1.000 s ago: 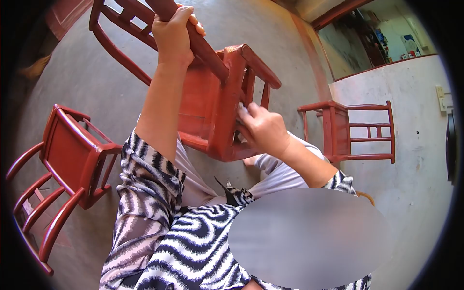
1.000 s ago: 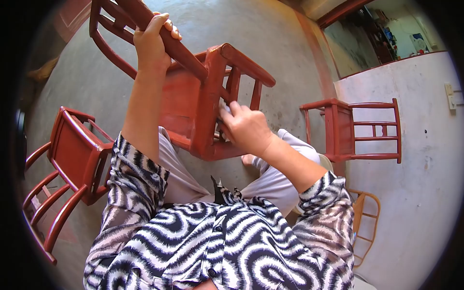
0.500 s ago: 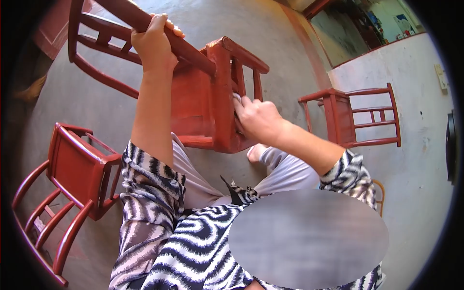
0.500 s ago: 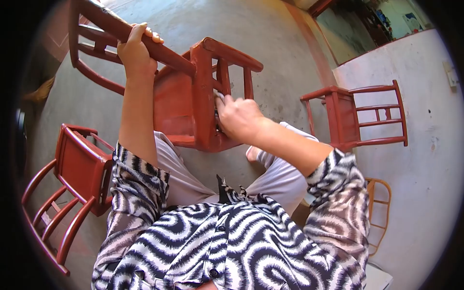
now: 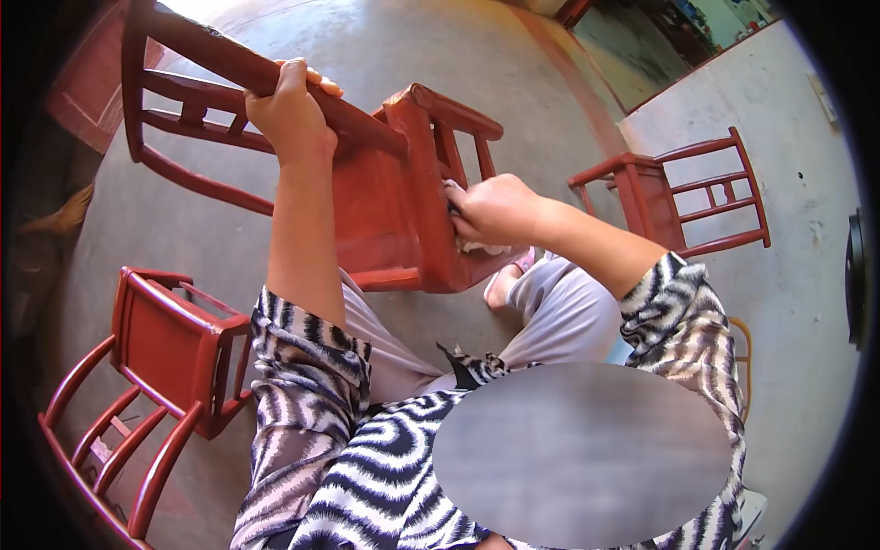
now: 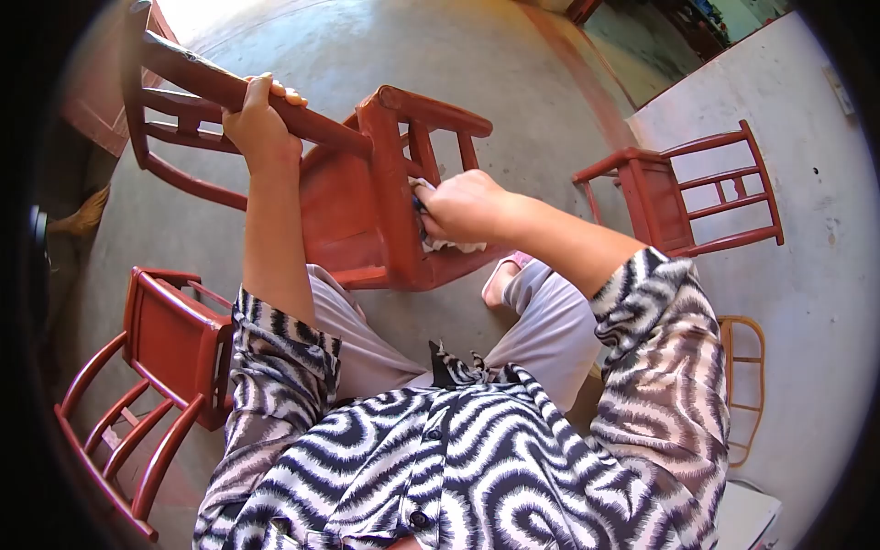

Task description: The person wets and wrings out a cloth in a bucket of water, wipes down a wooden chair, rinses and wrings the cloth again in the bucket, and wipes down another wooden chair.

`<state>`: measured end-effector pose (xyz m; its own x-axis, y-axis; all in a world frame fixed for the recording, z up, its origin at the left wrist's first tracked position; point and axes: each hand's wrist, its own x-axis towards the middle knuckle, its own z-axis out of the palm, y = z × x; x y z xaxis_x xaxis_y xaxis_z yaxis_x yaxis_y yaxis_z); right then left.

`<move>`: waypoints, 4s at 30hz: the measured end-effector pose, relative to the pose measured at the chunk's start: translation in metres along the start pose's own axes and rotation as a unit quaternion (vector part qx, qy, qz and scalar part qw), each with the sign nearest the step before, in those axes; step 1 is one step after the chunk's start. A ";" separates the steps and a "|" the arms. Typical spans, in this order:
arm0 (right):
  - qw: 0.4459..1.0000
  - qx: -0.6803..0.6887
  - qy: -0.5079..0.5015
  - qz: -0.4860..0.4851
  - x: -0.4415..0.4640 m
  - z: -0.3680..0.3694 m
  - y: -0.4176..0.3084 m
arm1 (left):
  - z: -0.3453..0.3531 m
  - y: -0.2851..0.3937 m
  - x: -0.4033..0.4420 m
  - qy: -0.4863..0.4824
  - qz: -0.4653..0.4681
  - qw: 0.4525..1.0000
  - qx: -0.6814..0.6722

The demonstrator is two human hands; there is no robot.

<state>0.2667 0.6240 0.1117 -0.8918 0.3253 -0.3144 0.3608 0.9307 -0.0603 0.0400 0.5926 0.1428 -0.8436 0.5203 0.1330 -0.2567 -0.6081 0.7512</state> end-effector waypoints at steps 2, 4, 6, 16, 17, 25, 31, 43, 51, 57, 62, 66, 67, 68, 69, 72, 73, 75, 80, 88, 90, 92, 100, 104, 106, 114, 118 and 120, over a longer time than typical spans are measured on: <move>0.996 0.078 0.033 0.005 -0.013 0.010 -0.007 | -0.004 0.001 0.002 0.001 -0.005 1.000 0.001; 0.985 0.167 0.043 -0.028 -0.028 0.027 -0.009 | -0.008 0.002 0.006 -0.003 -0.011 1.000 -0.001; 0.972 0.234 0.003 -0.022 -0.036 0.029 -0.008 | -0.011 0.003 0.008 -0.008 -0.017 1.000 -0.001; 0.997 0.073 -0.010 -0.022 -0.015 0.000 -0.008 | -0.011 0.004 0.004 -0.040 -0.005 0.999 -0.004; 0.988 0.128 -0.075 -0.037 -0.019 -0.003 -0.012 | -0.010 0.004 0.005 -0.027 -0.007 1.000 0.000; 0.965 0.204 -0.162 0.013 -0.014 -0.012 -0.014 | -0.016 0.001 0.007 -0.047 -0.016 0.999 -0.007; 0.831 0.537 -0.141 0.034 -0.017 0.029 0.000 | -0.017 0.003 0.009 -0.047 -0.025 0.999 0.001; 0.782 0.590 0.194 0.048 -0.018 -0.006 0.047 | -0.023 0.003 0.011 -0.067 -0.045 0.996 -0.041; 0.988 0.141 -0.045 0.033 0.034 -0.039 0.025 | -0.018 0.003 0.007 -0.098 -0.063 0.992 -0.055; 0.941 0.336 -0.032 0.008 0.027 -0.018 0.024 | -0.023 0.003 0.007 -0.101 -0.061 0.992 -0.036; 0.830 0.547 -0.103 0.028 0.022 -0.006 0.029 | -0.025 0.003 0.006 -0.139 -0.100 0.983 -0.067; 0.791 0.568 -0.200 0.107 0.026 -0.012 0.029 | -0.018 0.001 -0.001 -0.162 -0.104 0.979 -0.069; 0.791 0.567 -0.201 0.108 0.026 -0.014 0.028 | -0.017 0.001 -0.003 -0.161 -0.104 0.979 -0.070; 0.777 0.569 -0.237 0.126 0.026 -0.017 0.027 | -0.016 0.000 -0.004 -0.170 -0.104 0.978 -0.068; 0.762 0.569 -0.273 0.145 0.026 -0.018 0.026 | -0.014 -0.001 -0.005 -0.178 -0.103 0.976 -0.067; 0.767 0.530 -0.320 0.167 0.031 -0.014 0.024 | -0.011 -0.001 -0.009 -0.187 -0.113 0.973 -0.067; 0.767 0.529 -0.322 0.168 0.031 -0.015 0.023 | -0.009 -0.001 -0.010 -0.196 -0.123 0.971 -0.063; 0.758 0.508 -0.356 0.202 0.026 -0.026 0.015 | -0.006 0.001 -0.015 -0.188 -0.133 0.971 -0.063; 0.830 0.410 -0.341 0.166 0.015 -0.038 0.006 | 0.002 -0.001 -0.020 -0.232 -0.123 0.963 -0.054; 0.957 0.274 -0.075 0.062 -0.007 -0.010 0.007 | 0.002 0.003 -0.014 -0.186 -0.087 0.979 -0.016; 0.986 0.164 -0.022 0.035 -0.006 -0.005 0.009 | 0.001 0.002 -0.014 -0.170 -0.081 0.982 -0.012; 0.990 0.140 0.003 0.028 -0.006 -0.003 0.010 | 0.000 0.001 -0.013 -0.154 -0.077 0.985 -0.010; 0.989 0.056 0.134 -0.006 -0.006 0.011 0.018 | -0.003 -0.005 -0.011 -0.143 -0.051 0.988 -0.040; 0.932 0.263 0.237 0.081 -0.017 0.019 0.046 | -0.007 -0.006 -0.006 -0.099 -0.049 0.993 -0.046; 0.684 0.696 0.180 0.127 -0.035 0.009 0.061 | -0.014 -0.009 0.003 -0.085 -0.040 0.994 -0.046; 0.379 0.903 0.137 -0.151 -0.068 0.045 0.046 | -0.005 -0.011 0.006 -0.027 0.000 0.999 -0.021; 0.287 0.919 0.155 -0.224 -0.076 0.058 0.046 | -0.004 -0.024 0.025 0.000 0.026 0.999 0.023; 0.248 0.918 0.201 -0.236 -0.079 0.043 0.032 | 0.000 -0.029 0.033 0.009 0.019 0.999 0.038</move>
<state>0.3608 0.6208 0.0935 -0.7753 0.5858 0.2361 -0.6221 -0.6438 -0.4456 0.0197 0.6275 0.1259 -0.8603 0.4868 0.1512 -0.1889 -0.5799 0.7925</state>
